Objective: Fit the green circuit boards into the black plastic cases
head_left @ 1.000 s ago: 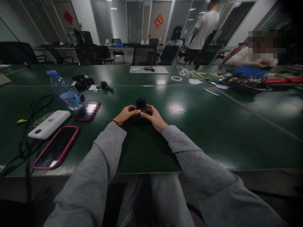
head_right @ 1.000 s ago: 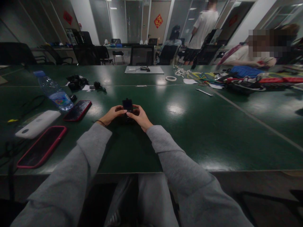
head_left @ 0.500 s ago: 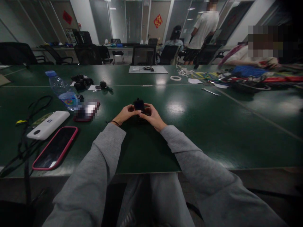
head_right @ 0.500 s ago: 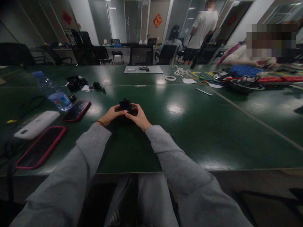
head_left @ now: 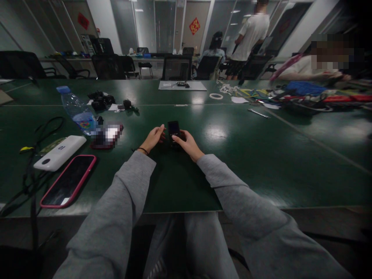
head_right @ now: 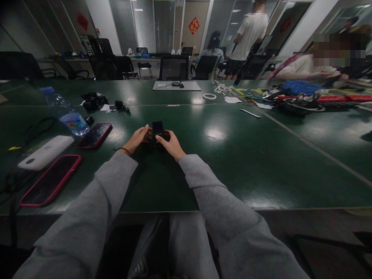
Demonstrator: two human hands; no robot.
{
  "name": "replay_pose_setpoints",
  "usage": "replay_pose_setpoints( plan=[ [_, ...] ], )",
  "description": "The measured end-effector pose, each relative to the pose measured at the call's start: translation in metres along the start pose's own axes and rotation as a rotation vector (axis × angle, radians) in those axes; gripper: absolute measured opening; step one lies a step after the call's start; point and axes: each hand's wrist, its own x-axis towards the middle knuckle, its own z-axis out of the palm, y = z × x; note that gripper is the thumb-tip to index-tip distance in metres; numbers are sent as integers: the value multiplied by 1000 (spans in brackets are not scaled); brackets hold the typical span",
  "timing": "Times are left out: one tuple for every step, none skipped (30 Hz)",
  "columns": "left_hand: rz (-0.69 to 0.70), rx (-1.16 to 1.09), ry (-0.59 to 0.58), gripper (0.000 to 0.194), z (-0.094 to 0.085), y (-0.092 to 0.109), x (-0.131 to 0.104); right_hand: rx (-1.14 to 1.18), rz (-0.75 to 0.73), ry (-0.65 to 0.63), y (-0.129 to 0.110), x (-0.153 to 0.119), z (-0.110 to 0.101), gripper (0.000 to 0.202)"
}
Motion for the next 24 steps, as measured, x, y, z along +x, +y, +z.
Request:
replay_pose_setpoints(
  plan=[
    [-5,-5,43,49,-1,-2,2,-14,-2,5,1,1,0,59],
    [-7,-4,75,47,-2,-3,4,-28,1,0,2,1,-1,58],
    [-2,-1,96,45,-2,-5,5,-48,7,-14,3,2,-1,57],
    [7,7,110,43,-3,-5,6,-72,11,-39,4,2,-2,56],
    [21,21,116,41,-3,-6,7,-99,9,-69,5,3,-2,55],
    [35,40,115,40,-2,-6,7,-126,-1,-101,6,4,-2,53],
    [46,62,109,38,-1,-6,6,-149,-14,-129,7,4,-2,52],
    [56,81,96,38,-1,-6,6,-165,-27,-149,7,5,-1,51],
    [64,97,79,38,0,-5,5,-173,-40,-160,8,5,-1,49],
    [69,107,62,39,0,-5,5,-172,-49,-166,8,6,-1,48],
    [71,111,49,39,1,-5,4,-170,-53,-168,9,6,-1,47],
    [73,111,42,39,1,-5,4,-172,-55,-164,10,6,-1,45],
    [73,109,39,38,1,-6,5,-186,-60,-151,11,6,-1,43],
    [71,109,38,37,0,-6,5,-213,-66,-128,12,7,-1,41],
    [69,110,41,36,0,-7,6,-250,-73,-97,14,7,-2,38],
    [68,112,44,34,-1,-7,6,-292,-80,-64,15,7,-3,36],
    [69,114,50,33,-1,-8,7,-334,-86,-32,16,7,-3,33],
    [71,113,54,32,-1,-8,7,-368,-93,-6,16,7,-4,31],
    [71,110,59,31,-1,-8,7,-393,-107,12,16,7,-5,30],
    [71,106,62,31,-1,-8,7,-409,-127,25,15,6,-5,30],
    [74,102,63,31,-2,-8,7,-416,-153,36,13,5,-5,30],
    [76,100,63,30,-2,-8,7,-415,-178,44,11,4,-5,32],
    [79,100,66,30,-2,-8,6,-409,-199,44,8,3,-4,34],
    [82,100,68,30,-2,-7,6,-405,-218,36,5,1,-4,38]
  ],
)
